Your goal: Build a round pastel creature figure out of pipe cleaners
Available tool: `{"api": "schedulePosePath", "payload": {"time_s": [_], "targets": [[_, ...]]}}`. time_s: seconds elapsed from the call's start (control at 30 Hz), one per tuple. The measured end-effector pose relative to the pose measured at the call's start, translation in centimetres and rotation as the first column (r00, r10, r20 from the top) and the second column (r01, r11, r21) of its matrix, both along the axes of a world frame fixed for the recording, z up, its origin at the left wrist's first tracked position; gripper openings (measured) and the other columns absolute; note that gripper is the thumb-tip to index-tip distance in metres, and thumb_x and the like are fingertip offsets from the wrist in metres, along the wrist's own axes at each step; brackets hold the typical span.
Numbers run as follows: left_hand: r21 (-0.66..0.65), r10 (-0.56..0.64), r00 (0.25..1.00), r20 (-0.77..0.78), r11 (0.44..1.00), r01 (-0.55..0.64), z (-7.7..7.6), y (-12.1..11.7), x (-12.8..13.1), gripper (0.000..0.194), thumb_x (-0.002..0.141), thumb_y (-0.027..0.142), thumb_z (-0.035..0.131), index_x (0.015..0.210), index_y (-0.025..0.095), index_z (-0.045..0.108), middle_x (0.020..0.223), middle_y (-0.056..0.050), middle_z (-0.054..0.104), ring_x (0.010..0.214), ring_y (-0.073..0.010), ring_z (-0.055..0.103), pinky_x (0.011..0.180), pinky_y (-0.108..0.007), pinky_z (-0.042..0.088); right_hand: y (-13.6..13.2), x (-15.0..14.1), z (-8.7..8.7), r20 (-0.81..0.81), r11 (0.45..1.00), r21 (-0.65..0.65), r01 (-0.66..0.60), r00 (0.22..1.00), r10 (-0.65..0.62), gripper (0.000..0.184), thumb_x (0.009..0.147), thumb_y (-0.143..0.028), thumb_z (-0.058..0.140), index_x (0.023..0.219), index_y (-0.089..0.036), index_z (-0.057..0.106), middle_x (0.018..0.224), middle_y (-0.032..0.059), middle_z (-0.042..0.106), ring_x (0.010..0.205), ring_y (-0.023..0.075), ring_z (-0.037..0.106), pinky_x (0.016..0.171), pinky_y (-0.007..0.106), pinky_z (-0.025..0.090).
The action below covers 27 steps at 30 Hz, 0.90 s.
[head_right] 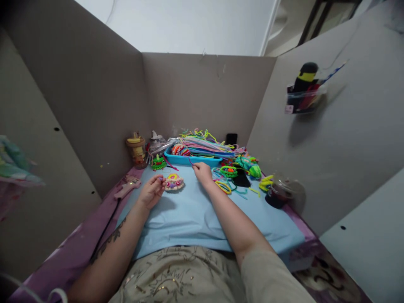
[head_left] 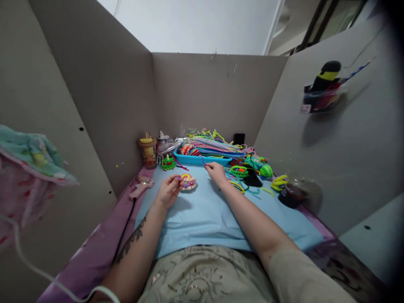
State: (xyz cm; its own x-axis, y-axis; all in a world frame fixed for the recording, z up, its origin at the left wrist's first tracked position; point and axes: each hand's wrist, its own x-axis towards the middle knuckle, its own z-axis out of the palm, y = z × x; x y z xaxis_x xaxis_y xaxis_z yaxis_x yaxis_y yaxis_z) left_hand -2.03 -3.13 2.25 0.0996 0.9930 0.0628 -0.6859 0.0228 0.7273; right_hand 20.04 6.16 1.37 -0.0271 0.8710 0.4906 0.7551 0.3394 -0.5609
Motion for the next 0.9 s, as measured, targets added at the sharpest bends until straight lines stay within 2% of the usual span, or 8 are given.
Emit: {"api": "schedulePosePath", "payload": {"time_s": [0.23, 0.37, 0.43, 0.5, 0.57, 0.7, 0.77, 0.9], "targets": [[0.018, 0.032, 0.999, -0.030, 0.999, -0.031, -0.2, 0.4, -0.1, 0.021, 0.062, 0.014, 0.080, 0.078, 0.014, 0.067, 0.071, 0.000, 0.068, 0.061, -0.0079, 0.065, 0.058, -0.015, 0.054, -2.2, 0.7, 1.9, -0.270, 0.943, 0.312, -0.117, 0.941, 0.206, 0.024, 0.084, -0.028, 0.050, 0.089, -0.018, 0.072, 0.078, 0.0041, 0.070, 0.074, 0.0171, 0.065, 0.072, 0.030, 0.052], [0.015, 0.050, 0.998, -0.041, 0.999, -0.050, -0.6, 0.7, -0.2, 0.018, 0.064, 0.015, 0.078, 0.079, 0.015, 0.067, 0.072, 0.000, 0.068, 0.060, -0.0071, 0.063, 0.060, -0.016, 0.053, -1.5, 4.1, 6.5, -0.471, 0.886, 0.458, 0.077, 0.866, 0.168, 0.036, 0.093, -0.033, 0.035, 0.109, -0.014, 0.062, 0.091, 0.0062, 0.067, 0.082, 0.0161, 0.063, 0.080, 0.034, 0.051], [0.019, 0.057, 0.997, -0.051, 0.998, -0.056, -0.8, 0.8, -0.2, 0.018, 0.065, 0.016, 0.077, 0.080, 0.015, 0.066, 0.073, 0.000, 0.068, 0.060, -0.0069, 0.063, 0.060, -0.016, 0.053, -2.0, 5.9, 8.9, -0.597, 0.787, 0.583, 0.203, 0.764, 0.244, 0.030, 0.090, -0.033, 0.045, 0.106, -0.015, 0.063, 0.091, 0.0048, 0.066, 0.080, 0.0153, 0.064, 0.078, 0.034, 0.052], [0.027, 0.062, 0.996, -0.068, 0.998, -0.060, -0.8, 0.9, -0.2, 0.019, 0.065, 0.017, 0.077, 0.081, 0.015, 0.066, 0.073, 0.000, 0.068, 0.060, -0.0069, 0.063, 0.060, -0.017, 0.053, -3.3, 6.9, 10.7, -0.509, 0.730, 0.651, 0.206, 0.833, 0.218, 0.024, 0.089, -0.032, 0.051, 0.101, -0.018, 0.066, 0.093, 0.0042, 0.065, 0.078, 0.0144, 0.063, 0.077, 0.032, 0.051], [0.040, 0.069, 0.993, -0.091, 0.997, -0.065, -0.7, 0.9, -0.1, 0.023, 0.063, 0.020, 0.080, 0.082, 0.015, 0.067, 0.072, 0.000, 0.068, 0.059, -0.0068, 0.063, 0.060, -0.017, 0.053, -5.2, 6.5, 11.2, -0.313, 0.735, 0.669, 0.109, 0.938, 0.145, 0.021, 0.089, -0.030, 0.052, 0.100, -0.021, 0.067, 0.093, 0.0043, 0.066, 0.083, 0.0161, 0.062, 0.079, 0.032, 0.049], [0.073, 0.083, 0.981, -0.177, 0.995, -0.071, -0.7, 0.7, 0.3, 0.036, 0.054, 0.031, 0.085, 0.081, 0.014, 0.068, 0.069, -0.001, 0.069, 0.060, -0.0095, 0.064, 0.060, -0.019, 0.053, -8.0, 2.7, 8.3, 0.157, 0.858, 0.468, -0.212, 0.975, 0.156, 0.022, 0.090, -0.026, 0.050, 0.100, -0.023, 0.069, 0.086, 0.0038, 0.068, 0.078, 0.0167, 0.061, 0.072, 0.027, 0.046], [0.091, 0.102, 0.967, -0.233, 0.992, -0.083, -0.8, 0.5, 0.6, 0.041, 0.050, 0.035, 0.087, 0.080, 0.013, 0.069, 0.070, -0.003, 0.070, 0.060, -0.0114, 0.065, 0.059, -0.021, 0.053, -8.4, 0.7, 5.7, 0.271, 0.903, 0.382, -0.196, 0.958, 0.094, 0.021, 0.090, -0.028, 0.050, 0.093, -0.023, 0.071, 0.082, 0.0047, 0.067, 0.075, 0.0170, 0.060, 0.067, 0.026, 0.042], [0.132, 0.159, 0.925, -0.346, 0.984, -0.119, -1.2, 0.3, 0.9, 0.041, 0.051, 0.038, 0.086, 0.079, 0.012, 0.071, 0.071, -0.005, 0.072, 0.058, -0.0130, 0.064, 0.055, -0.022, 0.052, -8.4, -1.3, 1.0, 0.289, 0.914, 0.391, -0.111, 0.957, -0.007, 0.026, 0.093, -0.028, 0.046, 0.089, -0.021, 0.071, 0.079, 0.0064, 0.066, 0.077, 0.0188, 0.059, 0.070, 0.027, 0.039]]}}
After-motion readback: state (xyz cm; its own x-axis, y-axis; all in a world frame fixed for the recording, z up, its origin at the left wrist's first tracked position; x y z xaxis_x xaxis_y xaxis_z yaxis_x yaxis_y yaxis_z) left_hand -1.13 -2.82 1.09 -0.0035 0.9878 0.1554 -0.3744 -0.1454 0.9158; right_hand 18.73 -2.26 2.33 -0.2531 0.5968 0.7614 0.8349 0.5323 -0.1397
